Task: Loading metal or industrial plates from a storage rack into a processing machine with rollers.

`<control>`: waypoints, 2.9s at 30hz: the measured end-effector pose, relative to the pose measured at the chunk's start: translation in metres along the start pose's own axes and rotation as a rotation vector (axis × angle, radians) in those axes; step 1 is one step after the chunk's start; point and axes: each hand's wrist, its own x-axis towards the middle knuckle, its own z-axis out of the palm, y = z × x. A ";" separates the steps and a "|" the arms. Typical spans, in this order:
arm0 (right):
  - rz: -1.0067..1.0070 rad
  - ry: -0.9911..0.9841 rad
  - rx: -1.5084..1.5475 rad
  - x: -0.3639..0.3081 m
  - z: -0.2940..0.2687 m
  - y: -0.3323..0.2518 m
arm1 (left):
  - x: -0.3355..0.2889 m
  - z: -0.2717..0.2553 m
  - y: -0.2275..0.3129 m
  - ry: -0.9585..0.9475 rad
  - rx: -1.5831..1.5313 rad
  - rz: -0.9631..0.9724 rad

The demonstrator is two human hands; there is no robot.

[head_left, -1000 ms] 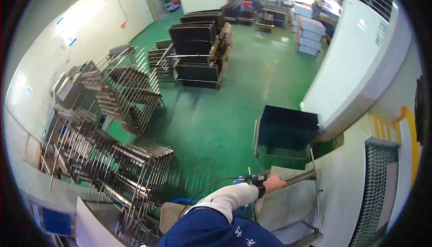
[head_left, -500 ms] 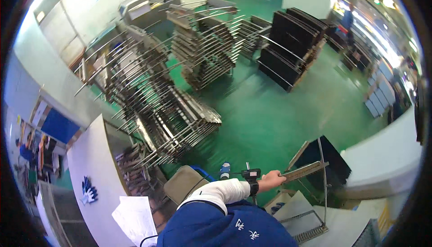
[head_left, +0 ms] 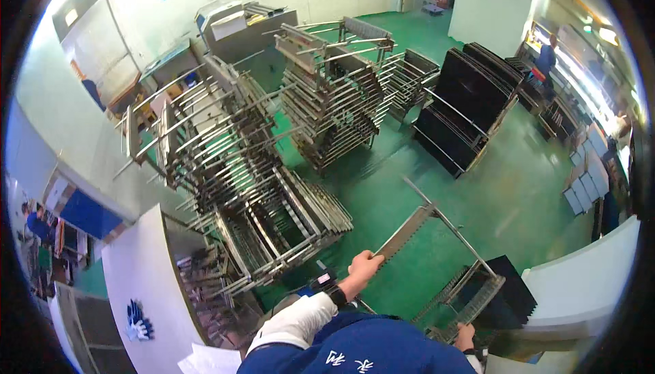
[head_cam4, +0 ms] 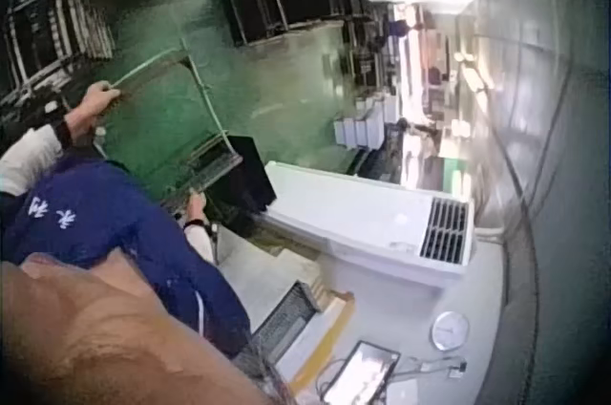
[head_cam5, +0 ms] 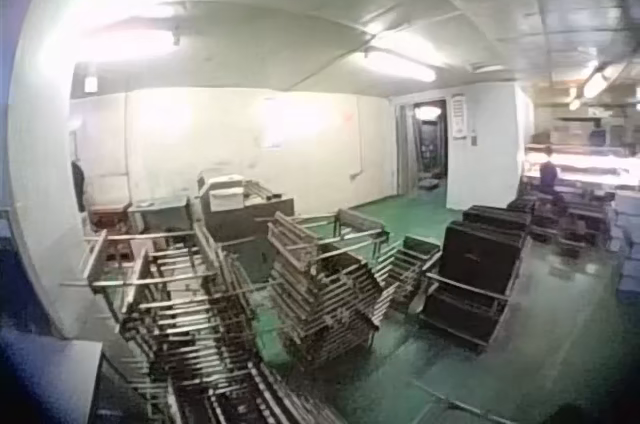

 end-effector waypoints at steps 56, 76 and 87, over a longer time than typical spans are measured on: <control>-1.411 -0.494 -0.308 0.142 0.793 -1.164 | 0.495 -0.404 0.601 0.305 -0.956 0.674; -1.308 -0.618 -0.533 0.220 0.907 -1.148 | 0.539 -0.374 0.630 0.337 -0.479 0.465; -1.368 -0.724 -0.292 0.248 0.929 -1.161 | 0.546 -0.356 0.641 0.634 -0.433 0.518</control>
